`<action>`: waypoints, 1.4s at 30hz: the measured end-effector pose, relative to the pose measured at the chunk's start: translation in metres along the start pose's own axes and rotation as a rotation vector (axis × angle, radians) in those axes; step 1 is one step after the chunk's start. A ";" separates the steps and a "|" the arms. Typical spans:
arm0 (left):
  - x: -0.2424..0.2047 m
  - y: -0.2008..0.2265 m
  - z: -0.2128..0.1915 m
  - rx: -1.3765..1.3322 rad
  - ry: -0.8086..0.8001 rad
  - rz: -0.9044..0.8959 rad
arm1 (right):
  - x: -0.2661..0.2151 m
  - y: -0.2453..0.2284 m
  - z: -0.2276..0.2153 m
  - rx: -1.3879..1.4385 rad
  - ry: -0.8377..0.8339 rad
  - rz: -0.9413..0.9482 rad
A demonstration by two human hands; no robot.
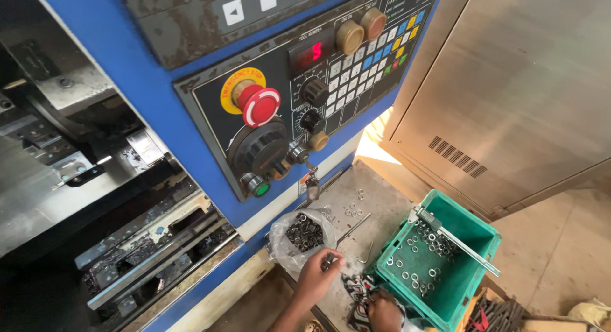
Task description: The person handles small metal parts, places them into a CNC lathe, and operates the machine's control panel. They repeatedly open the machine door, insert parts, and adjust controls while handling components from a nearby bin.
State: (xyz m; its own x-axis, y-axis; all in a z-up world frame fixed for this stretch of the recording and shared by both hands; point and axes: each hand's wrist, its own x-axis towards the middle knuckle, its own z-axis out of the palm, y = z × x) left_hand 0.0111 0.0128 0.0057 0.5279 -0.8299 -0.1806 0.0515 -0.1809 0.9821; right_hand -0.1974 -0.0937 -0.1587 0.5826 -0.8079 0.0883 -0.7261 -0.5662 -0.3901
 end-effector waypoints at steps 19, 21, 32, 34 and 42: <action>-0.039 0.124 -0.033 0.292 0.168 0.275 | 0.078 -0.128 -0.160 0.526 0.184 -0.493; -0.044 0.145 -0.043 0.385 0.230 0.416 | 0.098 -0.161 -0.204 0.663 0.277 -0.602; -0.063 0.229 -0.106 0.879 0.556 1.135 | 0.135 -0.252 -0.297 1.053 0.329 -0.808; -0.065 0.240 -0.120 0.915 0.601 1.126 | 0.138 -0.258 -0.298 1.004 0.360 -0.782; -0.057 0.269 -0.160 0.903 0.825 1.224 | 0.147 -0.250 -0.302 1.073 0.256 -0.684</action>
State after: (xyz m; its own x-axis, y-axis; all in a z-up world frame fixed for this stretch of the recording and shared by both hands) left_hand 0.1308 0.0959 0.2890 0.1697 -0.2861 0.9430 -0.9793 -0.1564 0.1288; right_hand -0.0402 -0.1198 0.2284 0.5442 -0.4844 0.6850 0.4115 -0.5574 -0.7211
